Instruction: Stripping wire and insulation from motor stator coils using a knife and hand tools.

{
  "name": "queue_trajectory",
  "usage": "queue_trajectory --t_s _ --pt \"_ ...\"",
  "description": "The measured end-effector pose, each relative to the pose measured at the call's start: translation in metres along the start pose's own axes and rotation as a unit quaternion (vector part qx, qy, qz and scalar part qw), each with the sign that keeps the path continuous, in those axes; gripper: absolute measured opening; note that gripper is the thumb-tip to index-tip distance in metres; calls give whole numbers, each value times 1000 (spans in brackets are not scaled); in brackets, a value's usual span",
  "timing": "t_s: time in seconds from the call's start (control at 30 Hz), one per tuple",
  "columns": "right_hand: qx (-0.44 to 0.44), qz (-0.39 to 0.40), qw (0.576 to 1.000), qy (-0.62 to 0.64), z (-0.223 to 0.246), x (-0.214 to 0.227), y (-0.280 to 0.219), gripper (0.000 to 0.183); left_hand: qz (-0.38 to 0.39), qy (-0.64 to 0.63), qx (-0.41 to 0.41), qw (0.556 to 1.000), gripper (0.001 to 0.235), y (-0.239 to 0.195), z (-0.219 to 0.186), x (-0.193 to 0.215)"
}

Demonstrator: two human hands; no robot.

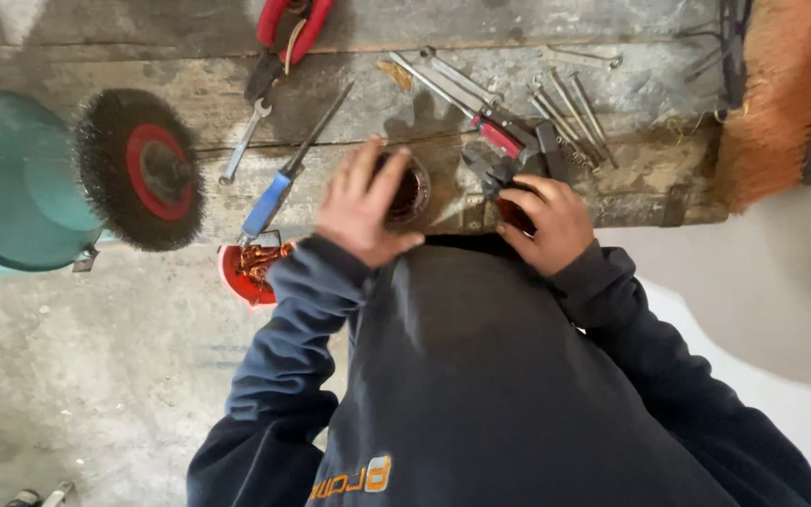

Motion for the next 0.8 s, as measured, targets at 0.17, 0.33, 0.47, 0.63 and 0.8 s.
queue_trajectory --t_s 0.17,0.33,0.47,0.63,0.8 --pt "-2 -20 1000 17 -16 7 9 39 63 77 53 994 107 14 -1 -27" --pt "-11 -69 995 66 -32 23 5 34 63 54 68 994 94 31 10 -16" --pt "-41 -85 992 90 -51 37 -1 33 52 42 57 996 95 101 1 13" --pt "-41 -113 990 79 -72 47 -11 32 -1 59 10 998 86 226 45 2" --pt "-122 -133 981 76 -90 65 -22 32 -59 146 -25 987 96 296 92 -22"
Point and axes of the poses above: each hand's wrist, its own y-axis towards the middle knuckle, its own x-axis out of the back of the hand, z = x × y, the point moved 2 cm from there along y, towards the middle knuckle, and after that the axes turned 3 degrees about y, right-handed, at the moved point
